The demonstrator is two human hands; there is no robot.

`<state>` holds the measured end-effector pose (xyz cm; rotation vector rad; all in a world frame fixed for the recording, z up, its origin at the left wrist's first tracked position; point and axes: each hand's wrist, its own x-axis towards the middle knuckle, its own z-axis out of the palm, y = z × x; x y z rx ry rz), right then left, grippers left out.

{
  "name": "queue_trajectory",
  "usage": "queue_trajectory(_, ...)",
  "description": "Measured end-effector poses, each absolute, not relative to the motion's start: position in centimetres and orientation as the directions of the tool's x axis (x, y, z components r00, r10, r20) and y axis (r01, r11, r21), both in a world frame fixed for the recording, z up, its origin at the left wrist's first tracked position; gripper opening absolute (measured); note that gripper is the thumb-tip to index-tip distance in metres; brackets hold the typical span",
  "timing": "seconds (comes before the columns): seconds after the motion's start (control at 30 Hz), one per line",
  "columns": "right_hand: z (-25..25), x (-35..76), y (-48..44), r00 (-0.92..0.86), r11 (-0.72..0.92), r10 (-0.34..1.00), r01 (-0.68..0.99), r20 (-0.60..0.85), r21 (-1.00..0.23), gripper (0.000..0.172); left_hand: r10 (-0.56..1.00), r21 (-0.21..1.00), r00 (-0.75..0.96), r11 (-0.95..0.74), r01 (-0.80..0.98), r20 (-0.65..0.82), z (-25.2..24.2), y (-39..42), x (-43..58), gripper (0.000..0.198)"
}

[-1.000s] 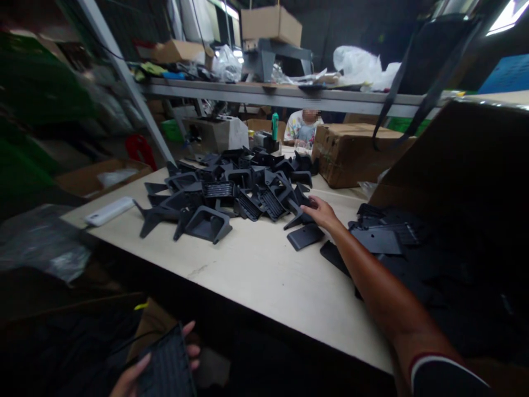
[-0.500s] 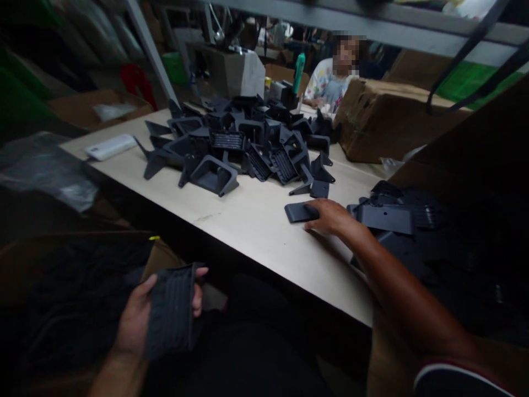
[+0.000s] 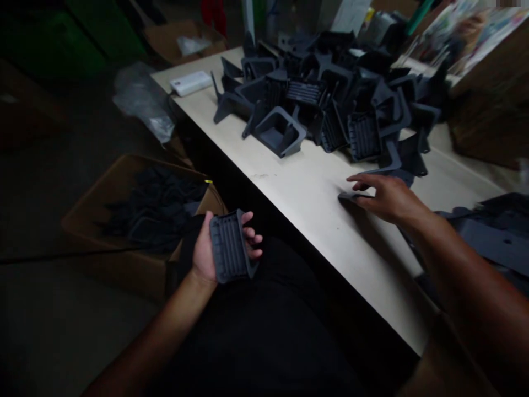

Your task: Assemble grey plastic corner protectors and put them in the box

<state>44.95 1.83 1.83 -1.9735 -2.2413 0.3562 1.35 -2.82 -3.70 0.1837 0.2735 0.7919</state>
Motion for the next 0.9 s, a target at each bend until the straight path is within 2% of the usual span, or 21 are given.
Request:
queue_trajectory(0.1, 1.1, 41.4, 2.0, -0.142, 0.143, 0.99, 0.979, 0.016, -0.145, 0.048, 0.765, 0.215, 0.62, 0.645, -0.734, -0.176, -4.0, -2.6, 2.0, 0.094)
queue_trajectory(0.2, 0.6, 37.7, 2.1, -0.061, 0.066, 0.994, 0.996, 0.09, -0.056, 0.046, 0.796, 0.212, 0.578, 0.605, -0.767, -0.182, -4.0, -2.2, 2.4, 0.092)
queue_trajectory(0.27, 0.3, 36.1, 2.0, -0.005, 0.014, 0.994, 0.996, 0.112, -0.088, 0.054, 0.804, 0.229, 0.56, 0.594, -0.771, -0.201, -4.0, -2.0, 2.4, 0.09)
queue_trajectory(0.4, 0.1, 36.2, 1.9, -0.072, 0.085, 0.994, 0.978, 0.078, -0.192, 0.083, 0.812, 0.318, 0.517, 0.582, -0.748, -0.269, -4.1, -1.5, 2.0, 0.085)
queue_trajectory(0.5, 0.2, 38.0, 1.8, -0.153, 0.145, 0.988, 0.962, -0.014, -0.231, 0.099, 0.825, 0.363, 0.476, 0.562, -0.743, -0.303, -4.3, -1.2, 1.7, 0.081)
queue_trajectory(0.57, 0.3, 39.2, 1.7, -0.205, 0.177, 0.975, 0.948, -0.082, -0.264, 0.103, 0.826, 0.366, 0.463, 0.56, -0.743, -0.323, -4.4, -1.1, 1.6, 0.08)
queue_trajectory(0.67, 0.8, 40.4, 1.4, -0.265, 0.212, 0.953, 0.93, -0.146, -0.299, 0.101, 0.819, 0.36, 0.463, 0.567, -0.741, -0.338, -4.6, -0.8, 1.5, 0.079)
queue_trajectory(0.77, 1.6, 41.0, 1.1, -0.319, 0.264, 0.933, 0.921, -0.165, -0.285, 0.1, 0.811, 0.358, 0.476, 0.58, -0.731, -0.341, -4.8, -0.5, 1.3, 0.08)
queue_trajectory(0.9, 2.3, 41.4, 1.1, -0.354, 0.306, 0.922, 0.914, -0.157, -0.265, 0.077, 0.798, 0.357, 0.493, 0.598, -0.717, -0.346, -5.0, -0.4, 1.3, 0.083)
